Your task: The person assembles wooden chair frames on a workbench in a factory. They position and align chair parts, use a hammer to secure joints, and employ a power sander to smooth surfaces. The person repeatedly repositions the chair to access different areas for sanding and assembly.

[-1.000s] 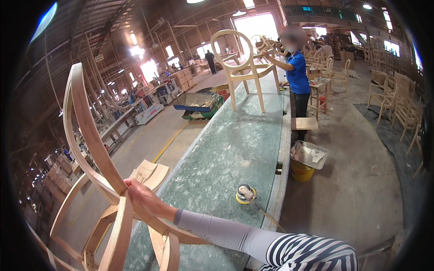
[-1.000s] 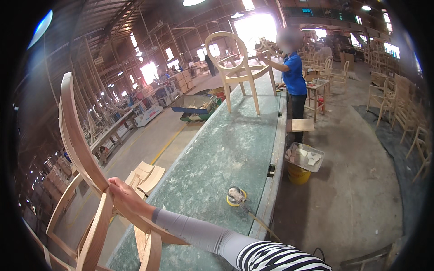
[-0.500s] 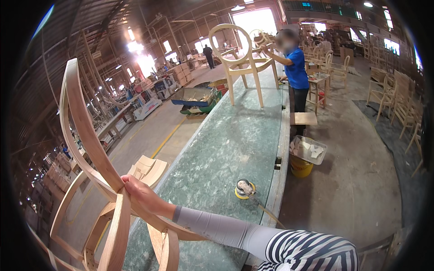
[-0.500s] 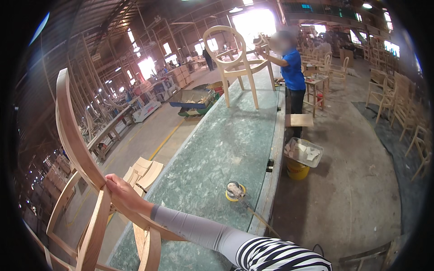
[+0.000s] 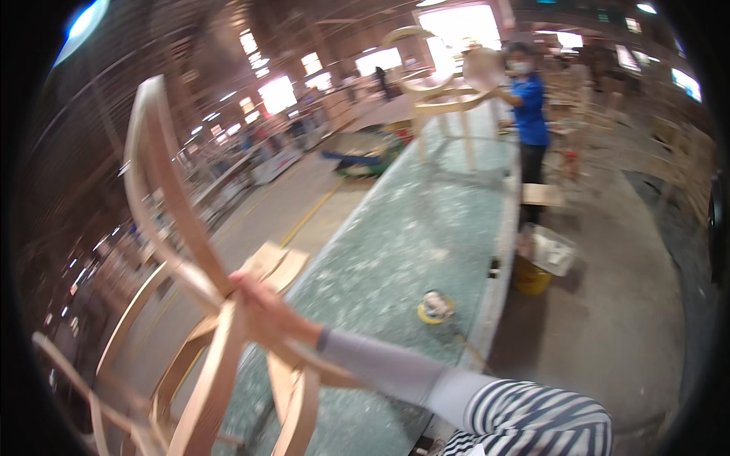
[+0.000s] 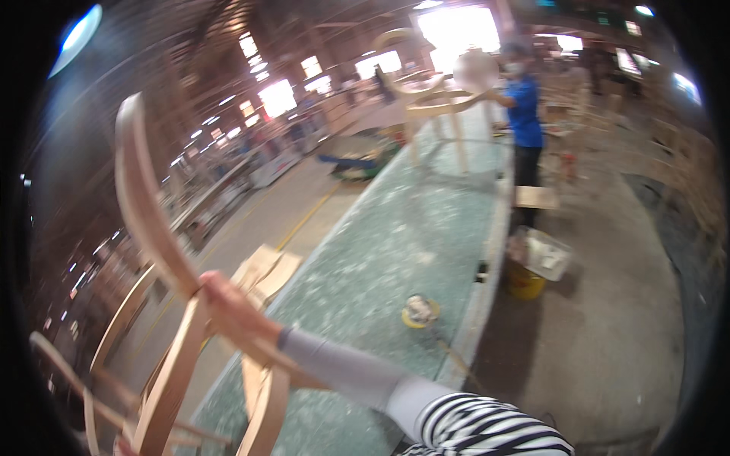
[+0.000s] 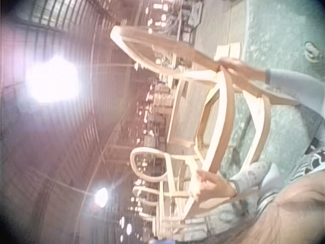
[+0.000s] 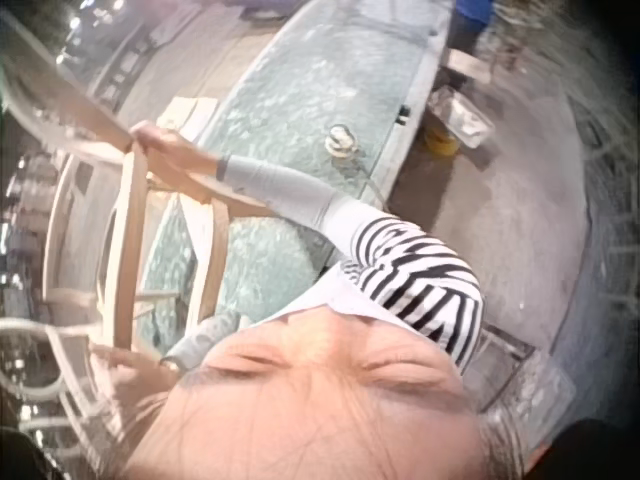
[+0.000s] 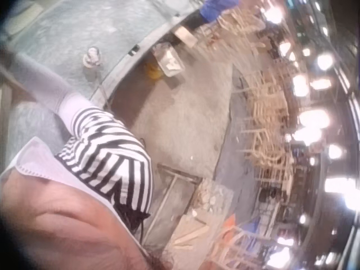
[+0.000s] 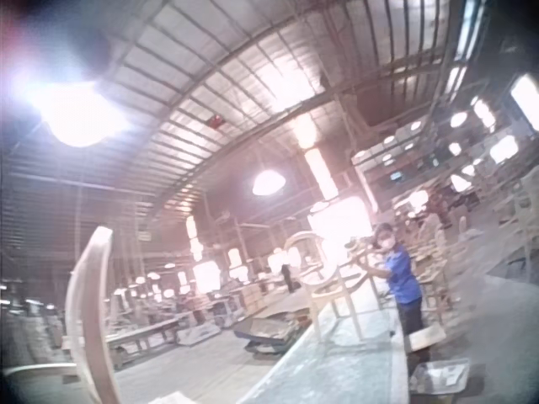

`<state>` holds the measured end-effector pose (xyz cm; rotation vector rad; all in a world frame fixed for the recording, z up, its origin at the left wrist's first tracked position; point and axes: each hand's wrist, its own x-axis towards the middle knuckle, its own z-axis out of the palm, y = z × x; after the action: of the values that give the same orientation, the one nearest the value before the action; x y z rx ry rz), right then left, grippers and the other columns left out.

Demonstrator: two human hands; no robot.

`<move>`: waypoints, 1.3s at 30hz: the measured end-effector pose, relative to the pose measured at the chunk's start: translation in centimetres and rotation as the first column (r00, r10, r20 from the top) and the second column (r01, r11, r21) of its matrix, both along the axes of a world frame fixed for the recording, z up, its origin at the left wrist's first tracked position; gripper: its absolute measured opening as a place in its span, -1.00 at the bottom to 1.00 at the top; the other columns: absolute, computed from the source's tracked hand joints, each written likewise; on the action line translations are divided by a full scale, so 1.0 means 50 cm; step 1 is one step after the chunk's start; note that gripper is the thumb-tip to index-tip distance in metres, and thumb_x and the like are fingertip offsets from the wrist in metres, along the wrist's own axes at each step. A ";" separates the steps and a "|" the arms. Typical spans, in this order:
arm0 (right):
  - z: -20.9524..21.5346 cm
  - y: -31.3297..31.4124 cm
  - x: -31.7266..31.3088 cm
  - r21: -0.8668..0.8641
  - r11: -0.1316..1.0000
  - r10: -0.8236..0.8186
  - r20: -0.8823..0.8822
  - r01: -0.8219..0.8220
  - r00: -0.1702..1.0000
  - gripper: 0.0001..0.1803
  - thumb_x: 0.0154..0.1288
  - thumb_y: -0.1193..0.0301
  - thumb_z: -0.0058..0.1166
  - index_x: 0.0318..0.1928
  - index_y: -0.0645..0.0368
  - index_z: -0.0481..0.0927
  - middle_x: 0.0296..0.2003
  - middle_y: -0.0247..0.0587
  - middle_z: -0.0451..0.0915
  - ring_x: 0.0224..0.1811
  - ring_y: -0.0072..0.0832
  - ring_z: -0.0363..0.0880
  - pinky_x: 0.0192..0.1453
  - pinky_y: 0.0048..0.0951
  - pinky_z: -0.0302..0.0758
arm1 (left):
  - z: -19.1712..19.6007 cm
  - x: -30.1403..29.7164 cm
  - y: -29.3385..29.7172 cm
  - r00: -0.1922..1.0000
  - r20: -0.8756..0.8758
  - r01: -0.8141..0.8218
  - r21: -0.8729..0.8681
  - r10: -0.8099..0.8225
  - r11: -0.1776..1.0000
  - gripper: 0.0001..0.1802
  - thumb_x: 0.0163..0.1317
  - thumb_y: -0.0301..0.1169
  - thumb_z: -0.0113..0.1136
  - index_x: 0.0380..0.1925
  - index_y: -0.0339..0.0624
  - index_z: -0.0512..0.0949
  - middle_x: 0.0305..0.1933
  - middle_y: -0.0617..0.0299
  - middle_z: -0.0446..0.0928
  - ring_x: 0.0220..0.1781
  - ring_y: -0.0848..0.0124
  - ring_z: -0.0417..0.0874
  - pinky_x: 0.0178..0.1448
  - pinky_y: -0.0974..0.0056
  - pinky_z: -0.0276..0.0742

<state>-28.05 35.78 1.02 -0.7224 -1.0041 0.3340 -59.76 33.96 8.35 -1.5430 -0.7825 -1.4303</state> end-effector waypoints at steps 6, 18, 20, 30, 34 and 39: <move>-0.008 -0.050 0.046 0.099 0.989 -0.102 -0.079 0.109 0.992 -0.57 0.43 0.35 -0.16 0.24 0.22 0.31 -0.12 -0.30 0.51 -0.06 -0.66 0.42 0.13 -0.56 0.33 | -0.001 0.030 -0.007 0.995 0.046 0.101 -0.266 -0.092 0.959 -0.55 0.36 -0.24 -0.09 -0.66 -0.31 0.37 -0.63 -0.02 0.33 -0.48 -0.03 0.39 -0.27 0.02 0.27; -0.021 -0.157 -0.035 0.194 0.655 -0.711 0.485 0.730 0.509 -0.21 0.08 0.60 0.00 0.35 -0.26 0.24 -0.31 -0.29 0.44 -0.40 -0.36 0.49 -0.33 -0.37 0.49 | 0.003 0.017 -0.013 1.000 0.021 0.002 -0.299 0.005 0.954 -0.50 0.36 -0.19 -0.09 -0.69 -0.30 0.41 -0.66 -0.05 0.39 -0.52 -0.04 0.42 -0.36 0.02 0.25; -0.028 -0.152 -0.025 0.227 0.617 -0.732 0.517 0.754 0.443 -0.19 0.09 0.57 0.03 0.35 -0.35 0.21 -0.27 -0.27 0.42 -0.36 -0.31 0.52 -0.28 -0.31 0.51 | 0.006 0.018 -0.013 1.000 0.025 0.008 -0.268 -0.001 0.963 -0.50 0.36 -0.20 -0.09 -0.70 -0.30 0.41 -0.67 -0.04 0.39 -0.53 -0.02 0.42 -0.35 0.04 0.25; -0.046 -0.127 -0.019 0.209 0.600 -0.704 0.595 0.772 0.387 -0.20 0.13 0.56 0.00 0.38 -0.26 0.14 -0.26 -0.24 0.45 -0.30 -0.30 0.54 -0.21 -0.28 0.53 | 0.005 0.031 -0.012 0.997 0.020 0.076 -0.225 -0.074 0.971 -0.51 0.36 -0.20 -0.07 -0.69 -0.28 0.45 -0.65 0.00 0.42 -0.55 0.01 0.42 -0.32 0.05 0.28; -0.030 -0.119 -0.036 0.384 0.536 -0.809 0.486 0.751 0.329 -0.21 0.15 0.49 0.10 0.39 -0.19 0.13 -0.29 -0.22 0.56 -0.33 -0.30 0.59 -0.36 -0.31 0.55 | -0.004 0.009 0.016 0.999 0.024 0.045 -0.119 -0.043 0.992 -0.53 0.36 -0.19 -0.04 -0.68 -0.24 0.48 -0.63 0.00 0.45 -0.52 0.01 0.45 -0.36 0.03 0.30; -0.038 -0.110 -0.039 0.198 0.624 -0.683 0.608 0.756 0.405 -0.15 0.19 0.40 0.09 0.44 -0.09 -0.03 -0.31 -0.21 0.51 -0.38 -0.31 0.53 -0.38 -0.30 0.47 | 0.025 0.014 -0.020 0.999 -0.043 0.028 0.100 -0.024 0.995 -0.59 0.20 -0.11 0.22 -0.74 -0.08 0.62 -0.79 0.14 0.44 -0.75 0.13 0.42 -0.63 0.08 0.24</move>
<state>-30.01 30.28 -0.89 -1.3636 -1.1944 -0.7117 -59.05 32.98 9.59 -1.5062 -0.6582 -1.4303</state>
